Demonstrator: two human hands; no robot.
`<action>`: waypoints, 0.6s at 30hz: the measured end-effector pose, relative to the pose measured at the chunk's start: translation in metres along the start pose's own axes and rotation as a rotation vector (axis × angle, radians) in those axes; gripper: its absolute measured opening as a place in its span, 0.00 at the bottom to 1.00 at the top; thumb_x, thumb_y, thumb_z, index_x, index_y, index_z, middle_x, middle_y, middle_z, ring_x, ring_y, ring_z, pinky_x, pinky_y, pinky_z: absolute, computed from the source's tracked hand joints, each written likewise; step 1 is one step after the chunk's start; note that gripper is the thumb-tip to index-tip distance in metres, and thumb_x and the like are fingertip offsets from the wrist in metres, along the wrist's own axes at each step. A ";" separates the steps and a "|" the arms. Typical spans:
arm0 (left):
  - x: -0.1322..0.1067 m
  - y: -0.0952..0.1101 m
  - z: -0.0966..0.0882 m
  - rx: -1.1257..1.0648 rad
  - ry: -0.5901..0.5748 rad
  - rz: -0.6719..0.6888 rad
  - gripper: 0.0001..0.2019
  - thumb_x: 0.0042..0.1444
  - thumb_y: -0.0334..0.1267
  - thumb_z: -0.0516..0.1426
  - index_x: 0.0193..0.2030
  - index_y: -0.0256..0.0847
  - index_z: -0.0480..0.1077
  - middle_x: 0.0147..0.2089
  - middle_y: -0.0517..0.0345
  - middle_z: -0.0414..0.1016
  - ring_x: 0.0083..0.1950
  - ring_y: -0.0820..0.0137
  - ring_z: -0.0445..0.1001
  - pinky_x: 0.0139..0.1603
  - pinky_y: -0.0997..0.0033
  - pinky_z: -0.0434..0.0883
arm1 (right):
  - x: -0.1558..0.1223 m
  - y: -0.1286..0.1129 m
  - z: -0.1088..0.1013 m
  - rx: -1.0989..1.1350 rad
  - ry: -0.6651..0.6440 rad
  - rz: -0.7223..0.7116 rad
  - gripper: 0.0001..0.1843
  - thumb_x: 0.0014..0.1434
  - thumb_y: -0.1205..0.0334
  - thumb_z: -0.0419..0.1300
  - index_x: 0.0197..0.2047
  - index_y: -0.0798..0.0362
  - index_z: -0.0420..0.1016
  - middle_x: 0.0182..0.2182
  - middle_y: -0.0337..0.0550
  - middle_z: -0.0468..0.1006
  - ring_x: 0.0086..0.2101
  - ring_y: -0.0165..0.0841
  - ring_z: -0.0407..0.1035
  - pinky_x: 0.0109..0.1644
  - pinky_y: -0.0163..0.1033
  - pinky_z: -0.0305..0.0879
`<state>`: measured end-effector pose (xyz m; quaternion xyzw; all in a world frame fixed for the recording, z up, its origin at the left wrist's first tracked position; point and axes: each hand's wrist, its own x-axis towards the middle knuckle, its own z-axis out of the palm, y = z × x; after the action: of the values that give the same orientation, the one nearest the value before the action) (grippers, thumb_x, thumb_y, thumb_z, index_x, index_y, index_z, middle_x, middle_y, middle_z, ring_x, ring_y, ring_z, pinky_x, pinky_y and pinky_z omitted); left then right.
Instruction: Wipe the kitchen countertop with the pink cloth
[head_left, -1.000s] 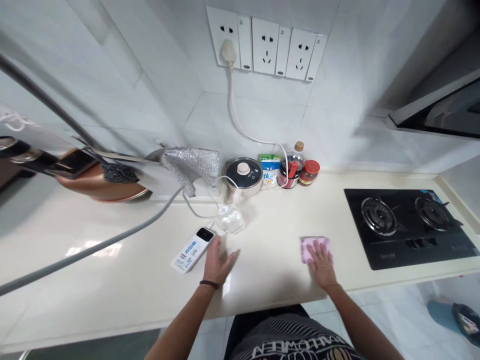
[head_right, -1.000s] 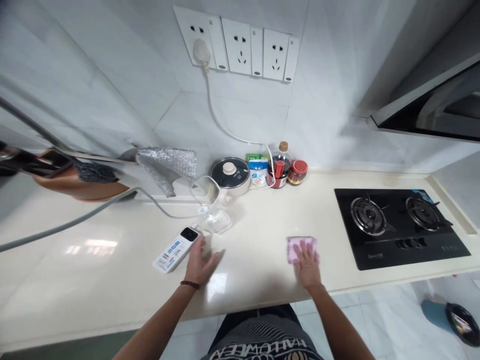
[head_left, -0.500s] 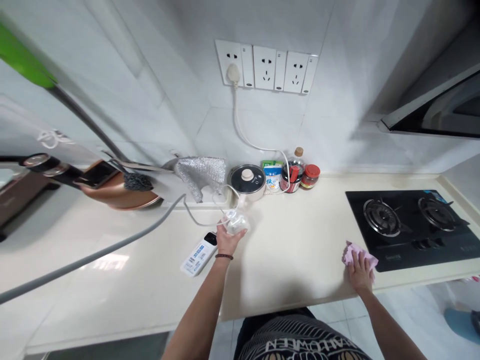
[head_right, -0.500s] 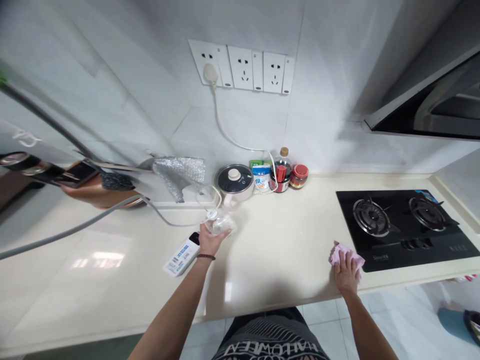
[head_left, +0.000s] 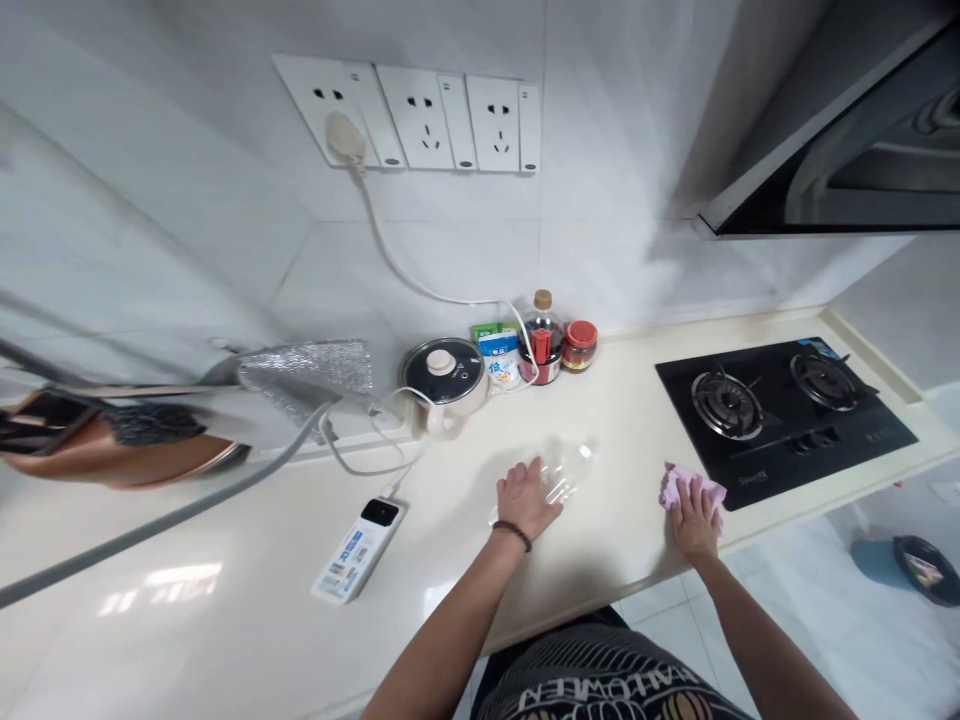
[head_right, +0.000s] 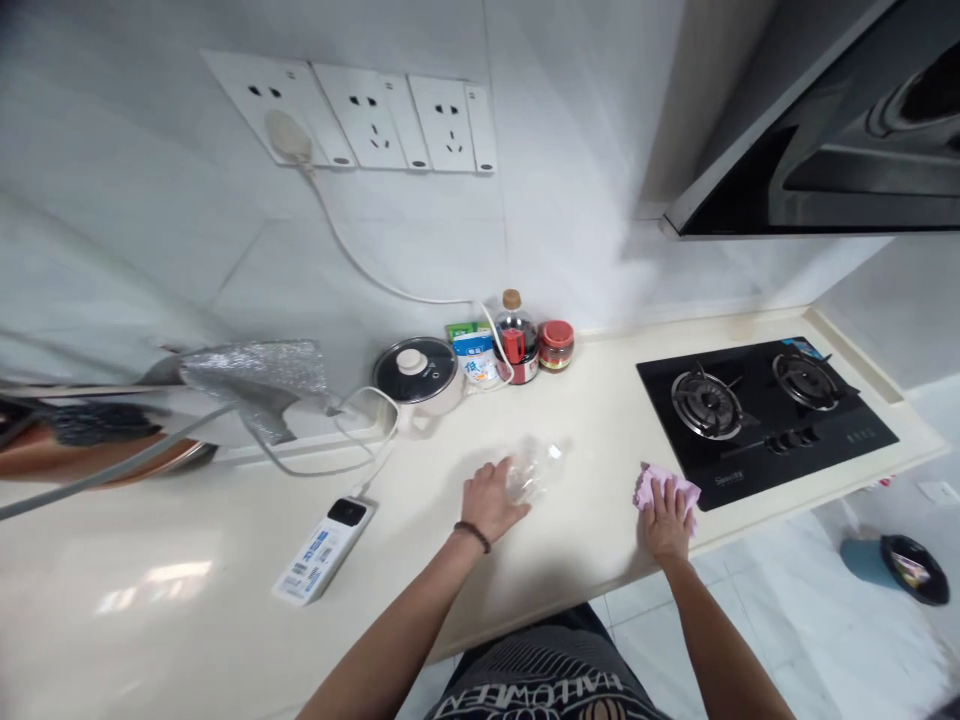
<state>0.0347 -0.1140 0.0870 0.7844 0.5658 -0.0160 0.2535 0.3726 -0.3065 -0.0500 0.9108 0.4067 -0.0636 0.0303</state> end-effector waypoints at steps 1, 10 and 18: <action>0.008 0.016 0.001 0.060 -0.058 0.019 0.43 0.44 0.48 0.66 0.68 0.40 0.62 0.60 0.41 0.70 0.63 0.49 0.67 0.63 0.50 0.61 | 0.000 0.000 -0.001 -0.010 -0.006 0.002 0.34 0.72 0.49 0.32 0.78 0.40 0.43 0.77 0.40 0.45 0.74 0.44 0.40 0.73 0.61 0.42; 0.039 0.055 0.010 0.151 -0.204 0.066 0.37 0.42 0.47 0.66 0.61 0.41 0.68 0.61 0.40 0.71 0.63 0.50 0.69 0.62 0.52 0.62 | -0.003 -0.004 -0.006 -0.006 0.013 -0.019 0.34 0.72 0.50 0.35 0.79 0.40 0.42 0.77 0.42 0.46 0.74 0.46 0.41 0.73 0.62 0.42; 0.067 0.001 0.012 -0.544 0.125 0.095 0.43 0.38 0.45 0.73 0.63 0.45 0.67 0.60 0.49 0.73 0.58 0.56 0.73 0.62 0.53 0.68 | -0.001 -0.001 -0.005 0.010 0.038 -0.026 0.33 0.73 0.50 0.35 0.77 0.44 0.51 0.77 0.44 0.48 0.74 0.47 0.41 0.74 0.62 0.42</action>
<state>0.0626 -0.0600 0.0557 0.7126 0.5265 0.1967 0.4200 0.3721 -0.3060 -0.0450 0.9066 0.4189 -0.0488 0.0174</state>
